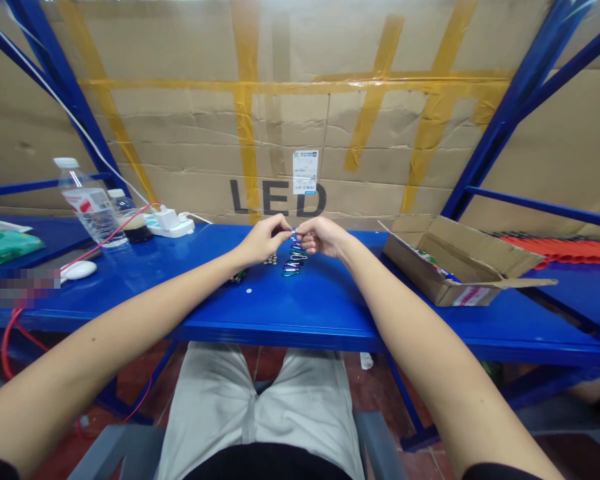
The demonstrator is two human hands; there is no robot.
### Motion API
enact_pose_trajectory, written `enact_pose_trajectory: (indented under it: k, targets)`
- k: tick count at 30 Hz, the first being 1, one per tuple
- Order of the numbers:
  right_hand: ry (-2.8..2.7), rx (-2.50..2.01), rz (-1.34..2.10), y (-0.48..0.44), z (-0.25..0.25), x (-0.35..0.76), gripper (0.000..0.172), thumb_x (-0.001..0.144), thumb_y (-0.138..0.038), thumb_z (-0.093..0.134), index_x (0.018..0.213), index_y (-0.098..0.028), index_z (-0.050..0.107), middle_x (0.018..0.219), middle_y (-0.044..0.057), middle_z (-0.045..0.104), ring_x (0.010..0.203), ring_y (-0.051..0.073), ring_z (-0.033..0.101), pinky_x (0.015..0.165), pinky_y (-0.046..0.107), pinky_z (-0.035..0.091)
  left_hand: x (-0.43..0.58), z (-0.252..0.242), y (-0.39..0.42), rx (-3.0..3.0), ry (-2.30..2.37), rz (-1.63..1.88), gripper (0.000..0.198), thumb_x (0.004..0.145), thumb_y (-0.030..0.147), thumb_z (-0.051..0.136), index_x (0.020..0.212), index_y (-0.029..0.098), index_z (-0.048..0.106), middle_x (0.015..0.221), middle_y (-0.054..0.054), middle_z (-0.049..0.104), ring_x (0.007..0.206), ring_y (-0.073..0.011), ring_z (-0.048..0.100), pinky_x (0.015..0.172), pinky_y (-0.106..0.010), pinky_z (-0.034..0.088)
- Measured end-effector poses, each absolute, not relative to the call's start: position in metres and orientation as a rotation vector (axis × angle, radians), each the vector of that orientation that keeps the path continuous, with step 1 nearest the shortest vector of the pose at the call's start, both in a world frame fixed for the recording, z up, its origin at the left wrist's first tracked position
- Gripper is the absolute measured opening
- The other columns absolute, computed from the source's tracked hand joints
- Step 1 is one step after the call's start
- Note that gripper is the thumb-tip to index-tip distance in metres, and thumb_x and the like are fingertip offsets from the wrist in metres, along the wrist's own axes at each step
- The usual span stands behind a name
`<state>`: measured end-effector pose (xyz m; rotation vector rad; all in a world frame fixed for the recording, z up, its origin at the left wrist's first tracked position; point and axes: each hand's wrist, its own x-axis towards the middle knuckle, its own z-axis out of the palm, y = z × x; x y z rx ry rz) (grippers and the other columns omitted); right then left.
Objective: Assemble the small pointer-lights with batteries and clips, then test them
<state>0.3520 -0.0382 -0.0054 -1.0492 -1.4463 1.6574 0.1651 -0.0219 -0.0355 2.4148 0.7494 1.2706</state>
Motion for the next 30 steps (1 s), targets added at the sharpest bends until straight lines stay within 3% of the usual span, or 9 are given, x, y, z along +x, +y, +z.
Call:
enact_pose_trajectory:
  k: [12,18,21,26,30]
  targets:
    - [-1.557,-1.095,1.558,-0.045,0.002,0.352,0.025,0.078,-0.013,0.053,0.057,-0.019,0.041,0.047,-0.004,0.033,0.042,0.009,0.035,0.041,0.023,0.039,0.167,-0.037,-0.021,2.331,0.734,1.302,0.007,0.086,0.015,0.060,0.084,0.017,0.054,0.081,-0.001,0.061,0.076,-0.0142,0.055,0.072,-0.028,0.042]
    - [-1.638,-1.154,1.085,-0.064,0.029,0.367,0.019,0.077,-0.015,0.064,0.063,-0.016,0.053,0.052,-0.001,0.044,0.052,0.015,0.055,0.048,0.028,0.051,0.168,-0.040,-0.014,2.109,0.651,1.255,0.017,0.093,0.009,0.046,0.102,0.017,0.058,0.086,-0.002,0.061,0.072,-0.0113,0.056,0.070,-0.026,0.045]
    - [-1.603,-1.211,0.822,-0.090,0.057,0.391,0.018,0.081,-0.014,0.067,0.065,-0.015,0.057,0.058,0.003,0.054,0.055,0.014,0.058,0.053,0.027,0.053,0.168,-0.038,-0.014,1.932,0.669,1.227,0.018,0.096,0.009,0.041,0.098,0.017,0.058,0.078,0.000,0.057,0.061,-0.0089,0.052,0.062,-0.024,0.045]
    - [-1.452,-1.643,0.384,-0.123,0.095,0.459,0.021,0.090,-0.007,0.054,0.071,-0.010,0.062,0.080,0.013,0.068,0.063,0.012,0.063,0.065,0.027,0.054,0.169,-0.036,-0.014,1.744,0.667,1.244,0.018,0.095,0.009,0.044,0.097,0.017,0.059,0.076,0.000,0.059,0.060,-0.0083,0.055,0.057,-0.021,0.045]
    - [-1.410,-2.078,0.311,-0.121,0.088,0.519,0.021,0.090,-0.006,0.054,0.070,-0.008,0.061,0.073,0.015,0.067,0.057,0.012,0.061,0.065,0.028,0.053,0.169,-0.037,-0.011,1.690,0.676,1.307,0.015,0.093,0.008,0.047,0.093,0.017,0.059,0.074,0.001,0.060,0.058,-0.0081,0.055,0.055,-0.021,0.044]
